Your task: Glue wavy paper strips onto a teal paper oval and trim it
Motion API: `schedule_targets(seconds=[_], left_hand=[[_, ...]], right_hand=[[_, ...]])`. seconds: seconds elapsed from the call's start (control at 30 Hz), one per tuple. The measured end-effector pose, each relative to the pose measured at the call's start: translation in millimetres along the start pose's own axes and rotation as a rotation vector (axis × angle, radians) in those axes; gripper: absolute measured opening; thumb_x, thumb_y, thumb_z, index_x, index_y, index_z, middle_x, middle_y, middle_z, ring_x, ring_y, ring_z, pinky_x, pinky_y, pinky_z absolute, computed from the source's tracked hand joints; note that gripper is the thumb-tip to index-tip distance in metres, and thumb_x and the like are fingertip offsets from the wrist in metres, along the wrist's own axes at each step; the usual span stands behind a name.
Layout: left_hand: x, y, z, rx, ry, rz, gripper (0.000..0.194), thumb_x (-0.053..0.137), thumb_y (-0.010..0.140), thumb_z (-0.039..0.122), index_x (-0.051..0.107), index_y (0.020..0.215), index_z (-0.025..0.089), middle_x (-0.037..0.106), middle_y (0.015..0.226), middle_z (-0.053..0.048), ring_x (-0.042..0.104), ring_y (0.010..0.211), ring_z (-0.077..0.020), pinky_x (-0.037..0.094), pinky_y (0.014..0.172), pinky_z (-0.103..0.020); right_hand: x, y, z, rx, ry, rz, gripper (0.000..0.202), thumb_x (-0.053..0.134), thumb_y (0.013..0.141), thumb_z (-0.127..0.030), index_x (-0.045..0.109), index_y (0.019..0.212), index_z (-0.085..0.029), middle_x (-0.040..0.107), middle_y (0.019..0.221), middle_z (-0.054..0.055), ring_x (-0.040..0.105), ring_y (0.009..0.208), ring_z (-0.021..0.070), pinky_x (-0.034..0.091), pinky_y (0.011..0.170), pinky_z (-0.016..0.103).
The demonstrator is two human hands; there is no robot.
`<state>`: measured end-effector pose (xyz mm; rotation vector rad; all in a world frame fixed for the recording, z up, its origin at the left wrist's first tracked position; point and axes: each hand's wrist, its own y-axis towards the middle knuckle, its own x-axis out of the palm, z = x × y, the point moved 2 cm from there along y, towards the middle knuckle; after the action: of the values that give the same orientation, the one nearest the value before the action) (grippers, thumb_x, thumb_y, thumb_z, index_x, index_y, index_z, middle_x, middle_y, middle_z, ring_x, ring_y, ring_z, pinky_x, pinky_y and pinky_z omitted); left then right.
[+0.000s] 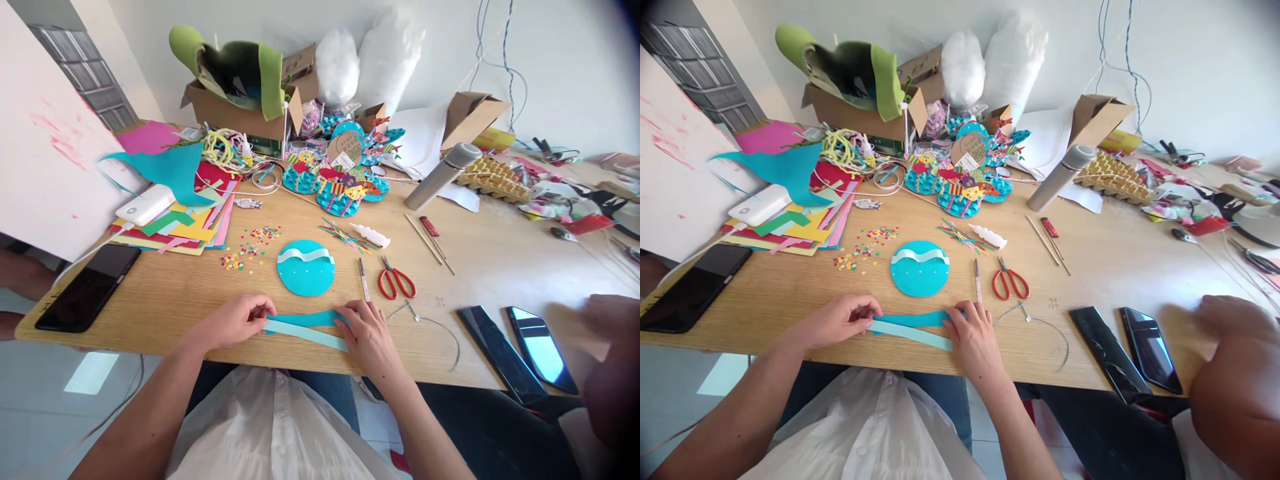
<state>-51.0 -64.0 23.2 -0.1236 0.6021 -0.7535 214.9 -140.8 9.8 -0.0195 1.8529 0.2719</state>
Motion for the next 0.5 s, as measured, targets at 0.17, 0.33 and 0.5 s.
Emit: schedule_targets(seconds=[0.17,0.33,0.5], left_hand=[[-10.6,-8.7,5.2,-0.010,0.320,0.108,0.015,0.049,0.087,0.025,0.062,0.093,0.022,0.067,0.087,0.000,0.061,0.079,-0.0167,0.044,0.070,-0.028],[-11.1,-11.0,22.3,0.003,0.657,0.272,0.018,0.050,0.092,0.027,0.065,0.098,0.019,0.066,0.098,-0.007,0.061,0.096,-0.0247,0.048,0.082,-0.038],[6.3,28.6,65.9,0.192,0.832,0.595,0.025,0.050,0.092,0.024,0.067,0.110,0.018,0.058,0.126,-0.013,0.046,0.125,-0.0328,0.040,0.104,-0.050]], right_hand=[[2.0,-1.7,-0.3,-0.008,0.058,0.020,0.018,0.052,0.095,-0.025,0.068,0.100,-0.018,0.061,0.092,0.008,0.052,0.089,0.0230,0.044,0.080,0.037],[-10.0,15.4,2.7,0.025,0.221,0.187,0.020,0.048,0.096,-0.024,0.066,0.105,-0.018,0.062,0.092,0.008,0.054,0.087,0.0212,0.046,0.078,0.035],[-19.4,67.6,1.5,0.030,0.233,0.354,0.027,0.043,0.096,-0.021,0.065,0.112,-0.018,0.058,0.092,0.008,0.053,0.088,0.0211,0.046,0.078,0.035]])
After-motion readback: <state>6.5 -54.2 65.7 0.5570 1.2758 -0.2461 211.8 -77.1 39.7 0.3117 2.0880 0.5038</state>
